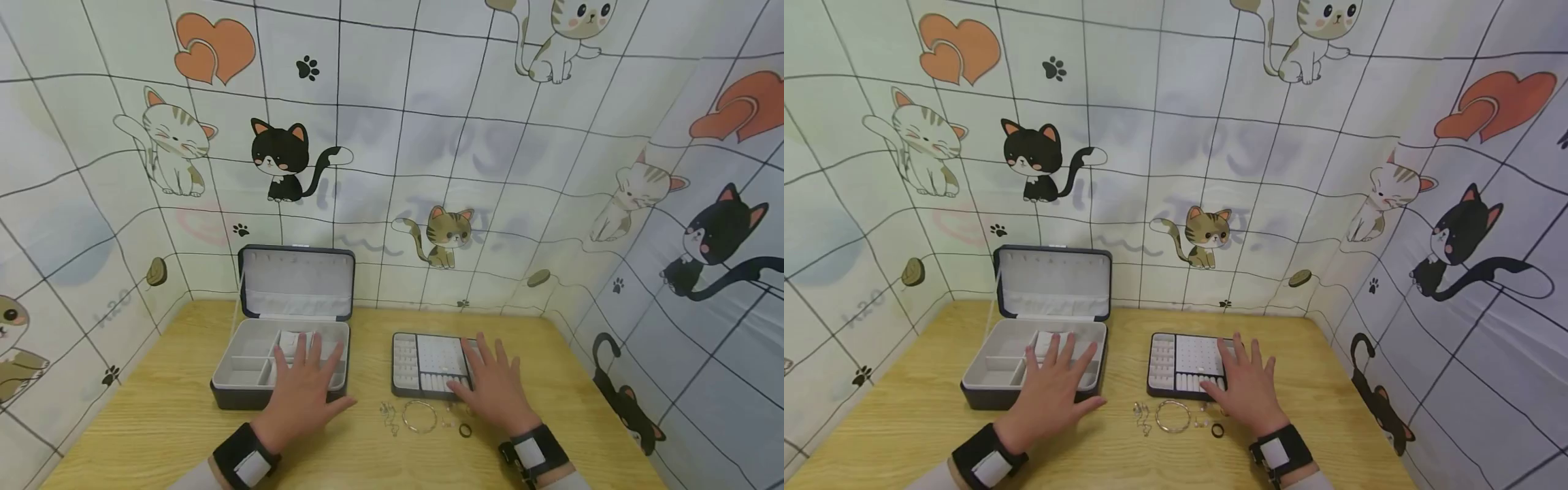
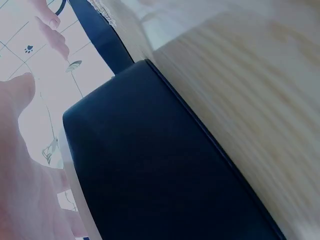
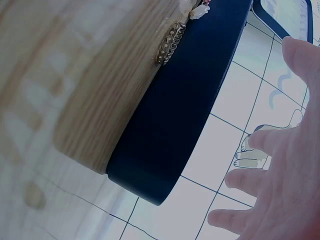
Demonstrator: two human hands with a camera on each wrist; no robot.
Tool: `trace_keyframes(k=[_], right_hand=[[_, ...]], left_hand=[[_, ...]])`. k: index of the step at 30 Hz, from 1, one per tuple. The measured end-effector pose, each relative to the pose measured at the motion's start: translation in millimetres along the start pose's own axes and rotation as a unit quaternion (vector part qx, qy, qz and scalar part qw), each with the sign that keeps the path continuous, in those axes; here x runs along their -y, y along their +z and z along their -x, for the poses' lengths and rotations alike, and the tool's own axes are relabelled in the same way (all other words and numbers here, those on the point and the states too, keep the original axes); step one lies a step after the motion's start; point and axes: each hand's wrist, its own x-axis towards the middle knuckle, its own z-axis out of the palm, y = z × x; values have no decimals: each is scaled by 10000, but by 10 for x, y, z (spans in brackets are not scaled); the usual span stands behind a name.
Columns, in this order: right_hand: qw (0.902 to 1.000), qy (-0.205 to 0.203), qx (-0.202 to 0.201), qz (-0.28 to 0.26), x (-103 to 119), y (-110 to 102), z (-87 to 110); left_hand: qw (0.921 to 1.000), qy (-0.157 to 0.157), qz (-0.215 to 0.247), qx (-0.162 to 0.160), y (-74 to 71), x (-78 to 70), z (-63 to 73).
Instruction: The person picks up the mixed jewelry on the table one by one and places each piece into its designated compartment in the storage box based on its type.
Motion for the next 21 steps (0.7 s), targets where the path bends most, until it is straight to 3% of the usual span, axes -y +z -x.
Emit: trace_keyframes(k=[7, 16, 21], right_hand=[[10000, 70, 46, -22, -4, 6, -5], [9999, 106, 61, -95, 25, -19, 10], [9998, 152, 95, 15, 33, -30, 7]], left_hand=[[9999, -50, 50, 150, 20, -110, -77], [9998, 163, 69, -126, 12, -262, -145], [9998, 138, 101, 34, 20, -341, -192]])
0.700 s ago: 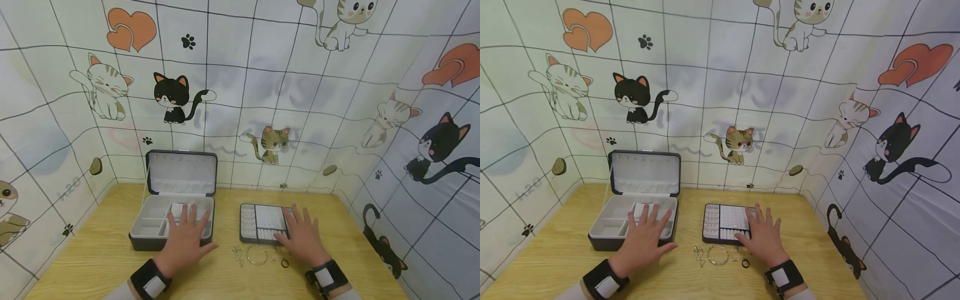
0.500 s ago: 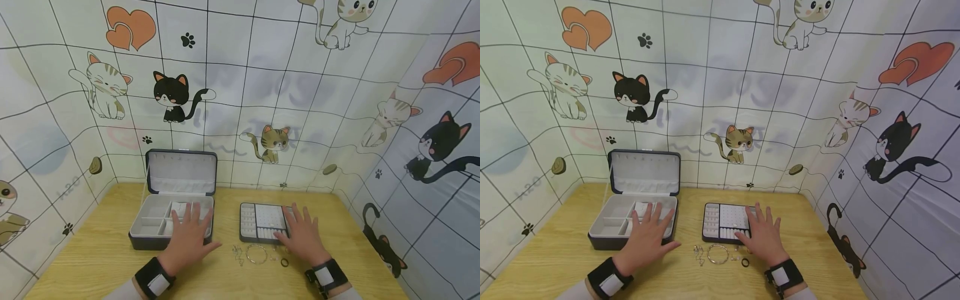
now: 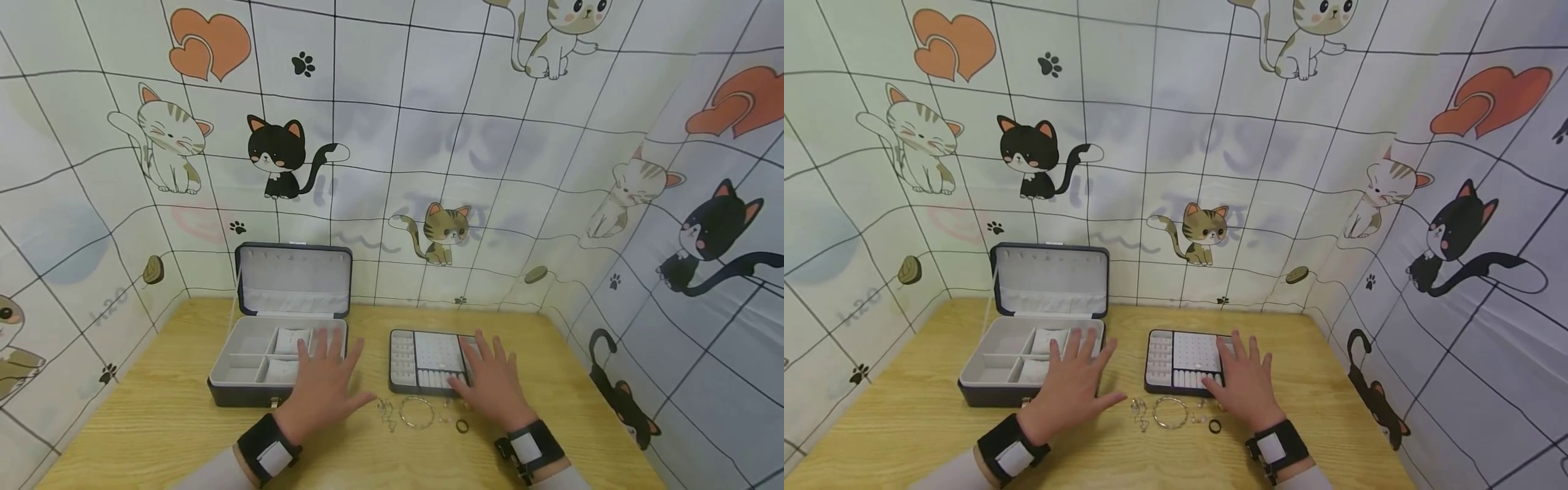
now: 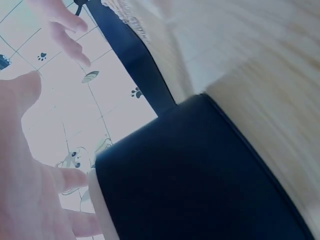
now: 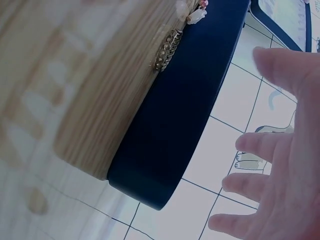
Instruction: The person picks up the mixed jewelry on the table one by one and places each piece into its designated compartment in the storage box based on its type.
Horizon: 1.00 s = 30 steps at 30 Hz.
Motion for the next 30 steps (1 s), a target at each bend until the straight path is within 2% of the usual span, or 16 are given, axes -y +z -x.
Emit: trace_keyframes(k=[10, 21, 30], right_hand=[[9992, -231, -251, 192, -26, -27, -20], [9974, -455, -558, 56, -73, -15, -51], [9973, -420, -589, -116, -72, -4, -25]], left_hand=[[9995, 172, -137, 223, -13, -178, -158], [9990, 330, 58, 305, 60, -457, -262], [9966, 414, 262, 669, 73, -701, -325]])
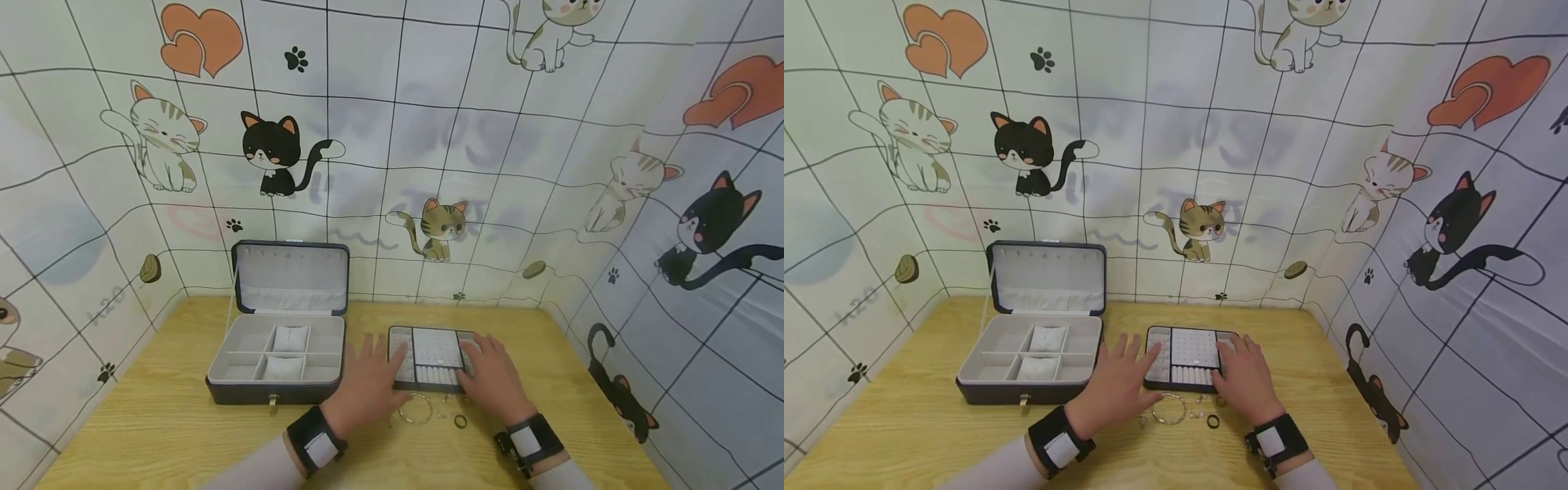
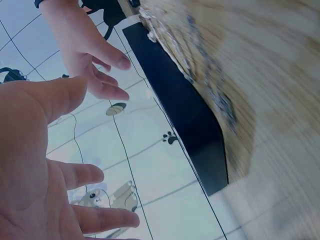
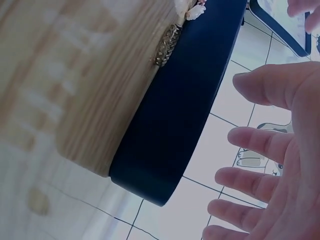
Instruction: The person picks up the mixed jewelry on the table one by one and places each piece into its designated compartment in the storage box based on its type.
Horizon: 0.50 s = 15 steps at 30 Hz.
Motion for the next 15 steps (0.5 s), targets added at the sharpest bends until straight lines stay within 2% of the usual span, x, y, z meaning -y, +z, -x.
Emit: trace_keyframes(k=[5, 9, 15], right_hand=[[9999, 24, 102, 23, 13, 18, -9], [9999, 11, 128, 61, 21, 26, -14], [9999, -33, 95, 46, 32, 8, -13]], left_hand=[[9997, 144, 21, 207, -19, -151, -33], [9995, 291, 24, 78, 6, -222, -46], [9988, 485, -19, -87, 99, -248, -110]])
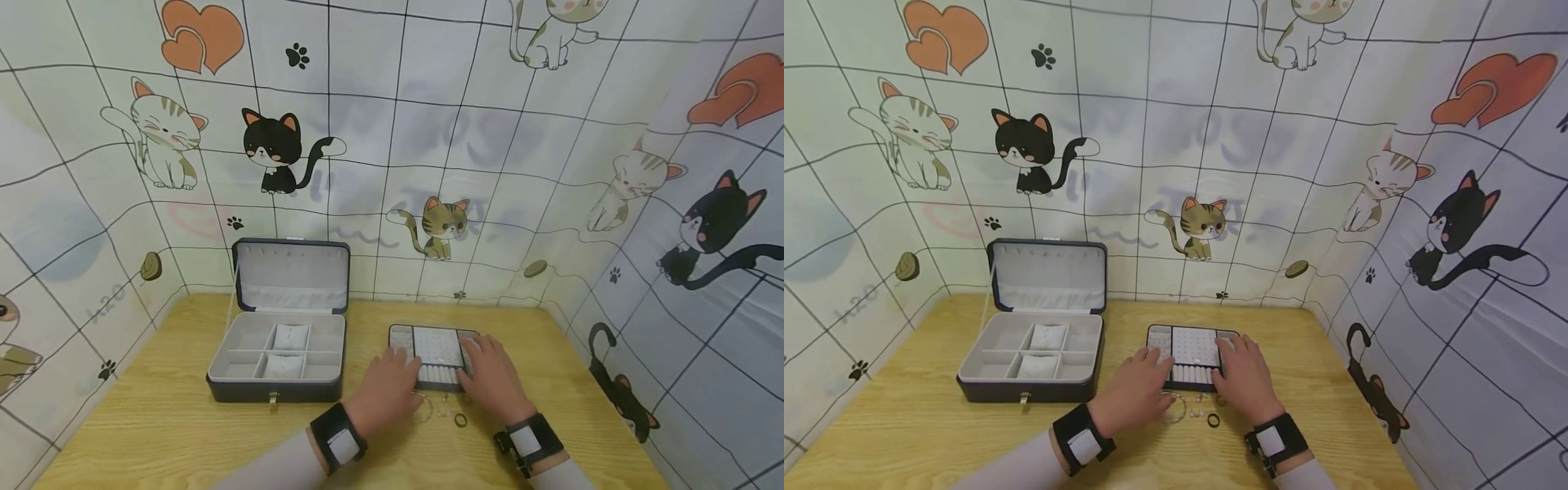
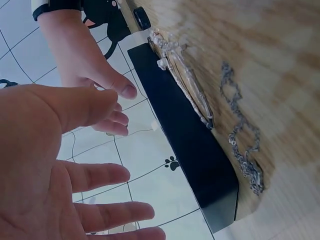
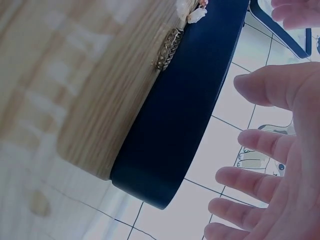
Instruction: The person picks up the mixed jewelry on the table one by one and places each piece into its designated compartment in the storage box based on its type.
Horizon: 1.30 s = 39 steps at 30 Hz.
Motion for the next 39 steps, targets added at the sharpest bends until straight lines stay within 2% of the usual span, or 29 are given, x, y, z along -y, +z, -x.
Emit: trace_keyframes(k=[6, 12, 20, 27, 32, 39], right_hand=[[10000, -15, -64, -69, 6, -16, 1], [9997, 144, -69, -202, 20, -1, -6], [9985, 228, -197, -467, 17, -20, -25], [9960, -118, -355, -813, 26, -48, -25], [9918, -328, -127, -1230, 35, -61, -22], [9875, -192, 438, -1505, -13, -73, -28]], left_hand=[[9998, -38, 67, 186, -11, -8, -98], [9995, 14, 237, 188, 6, 28, -176], [9990, 260, 347, -69, 32, 46, -213], [9986, 283, 379, -226, 37, 41, -227], [9990, 299, 136, -312, 67, 35, -226], [9984, 393, -43, -415, 95, 37, -216]])
